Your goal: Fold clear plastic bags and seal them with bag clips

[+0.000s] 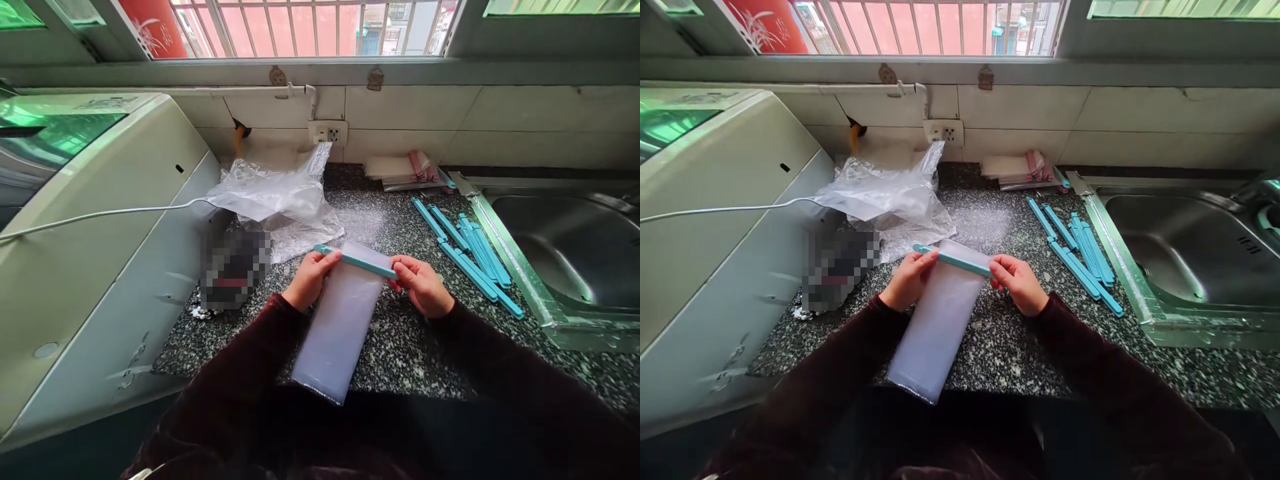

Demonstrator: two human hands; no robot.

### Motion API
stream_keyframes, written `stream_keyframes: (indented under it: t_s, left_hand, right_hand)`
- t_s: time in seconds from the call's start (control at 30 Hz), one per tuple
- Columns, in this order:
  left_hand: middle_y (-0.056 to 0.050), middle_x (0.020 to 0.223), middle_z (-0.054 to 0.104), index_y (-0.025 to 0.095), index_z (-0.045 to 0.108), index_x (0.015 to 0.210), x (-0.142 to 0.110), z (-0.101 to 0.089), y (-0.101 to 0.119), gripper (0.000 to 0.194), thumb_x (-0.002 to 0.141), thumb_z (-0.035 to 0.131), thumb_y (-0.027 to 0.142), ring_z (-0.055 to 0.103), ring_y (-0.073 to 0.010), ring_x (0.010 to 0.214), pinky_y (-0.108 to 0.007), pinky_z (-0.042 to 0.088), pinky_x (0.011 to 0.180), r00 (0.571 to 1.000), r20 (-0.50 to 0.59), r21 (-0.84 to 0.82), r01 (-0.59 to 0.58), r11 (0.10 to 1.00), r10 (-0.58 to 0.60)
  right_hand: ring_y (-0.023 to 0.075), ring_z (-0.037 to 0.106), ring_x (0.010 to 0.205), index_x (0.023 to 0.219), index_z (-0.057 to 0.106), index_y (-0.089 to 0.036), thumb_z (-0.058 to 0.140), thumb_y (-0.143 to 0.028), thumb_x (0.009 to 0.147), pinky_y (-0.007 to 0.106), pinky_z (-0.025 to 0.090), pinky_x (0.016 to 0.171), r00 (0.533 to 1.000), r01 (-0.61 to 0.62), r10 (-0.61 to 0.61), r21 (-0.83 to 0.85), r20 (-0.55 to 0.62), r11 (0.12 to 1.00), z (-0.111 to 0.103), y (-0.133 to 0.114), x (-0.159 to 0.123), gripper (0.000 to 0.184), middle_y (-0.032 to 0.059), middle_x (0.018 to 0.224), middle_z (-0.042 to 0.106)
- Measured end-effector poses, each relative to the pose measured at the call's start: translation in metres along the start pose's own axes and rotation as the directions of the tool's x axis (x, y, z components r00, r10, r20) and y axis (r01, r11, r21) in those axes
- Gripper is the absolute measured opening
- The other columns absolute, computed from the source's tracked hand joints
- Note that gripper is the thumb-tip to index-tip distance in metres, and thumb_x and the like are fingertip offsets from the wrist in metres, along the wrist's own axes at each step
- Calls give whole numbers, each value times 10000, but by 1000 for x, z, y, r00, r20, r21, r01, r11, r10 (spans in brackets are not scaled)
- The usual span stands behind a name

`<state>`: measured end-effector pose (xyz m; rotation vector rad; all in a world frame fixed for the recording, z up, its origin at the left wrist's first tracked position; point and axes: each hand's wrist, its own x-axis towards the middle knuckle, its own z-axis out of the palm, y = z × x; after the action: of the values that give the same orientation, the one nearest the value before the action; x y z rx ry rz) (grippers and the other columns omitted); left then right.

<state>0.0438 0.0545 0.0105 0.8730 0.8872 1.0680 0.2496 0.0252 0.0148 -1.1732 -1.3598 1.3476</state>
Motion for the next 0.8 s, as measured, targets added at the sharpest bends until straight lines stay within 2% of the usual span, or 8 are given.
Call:
stream_keyframes:
  t_s: [0.1, 0.17, 0.33, 0.43, 0.63, 0.8]
  left_hand:
    - [19, 563, 493, 114, 599, 653, -1, -2, -5, 358, 629, 687, 460, 400, -81, 525, -222, 288, 507, 995, 92, 137, -45, 990, 32]
    - [16, 584, 497, 114, 594, 655, -1, -3, -6, 371, 642, 675, 476, 406, -83, 544, -222, 289, 519, 992, 107, 187, -90, 978, 71]
    - [43, 530, 417, 141, 491, 551, -1, -3, -6, 399, 696, 630, 486, 348, -68, 517, -223, 258, 513, 977, 86, 239, -209, 948, 194]
    - [52, 502, 368, 158, 428, 522, -2, -2, -4, 421, 728, 589, 488, 315, -69, 497, -232, 241, 504, 975, 102, 249, -220, 943, 200]
    - [43, 529, 372, 158, 442, 545, -3, -1, 0, 401, 712, 595, 490, 321, -78, 522, -236, 235, 507, 973, 105, 247, -226, 942, 206]
    - [39, 537, 366, 161, 442, 551, -6, -1, 1, 396, 728, 585, 486, 319, -81, 526, -238, 239, 512, 973, 126, 246, -219, 944, 193]
  right_hand:
    - [103, 431, 535, 694, 580, -164, 614, -566, 670, 240, 357, 499, 998, 9, 3, -188, 62, 982, 2, -5, -3, 404, -16, 581, 508]
    - [113, 445, 556, 684, 582, -164, 608, -572, 671, 243, 371, 514, 997, 15, 3, -254, 72, 967, 3, -8, -5, 409, -6, 597, 523]
    - [114, 431, 545, 689, 586, -161, 601, -529, 696, 238, 362, 503, 998, 32, -16, -326, 53, 945, 4, -7, -6, 368, -6, 586, 506]
    - [121, 439, 557, 720, 593, -161, 588, -513, 714, 239, 368, 509, 998, 37, -15, -343, 68, 938, 4, -4, -6, 352, -3, 602, 513]
    - [124, 427, 570, 676, 594, -166, 539, -515, 759, 242, 370, 522, 995, 86, -57, -409, 83, 909, 6, -2, -8, 363, 1, 598, 495]
    - [117, 409, 554, 698, 590, -170, 548, -517, 752, 234, 352, 495, 996, 83, -63, -380, 62, 921, 7, -2, -8, 354, -2, 594, 484]
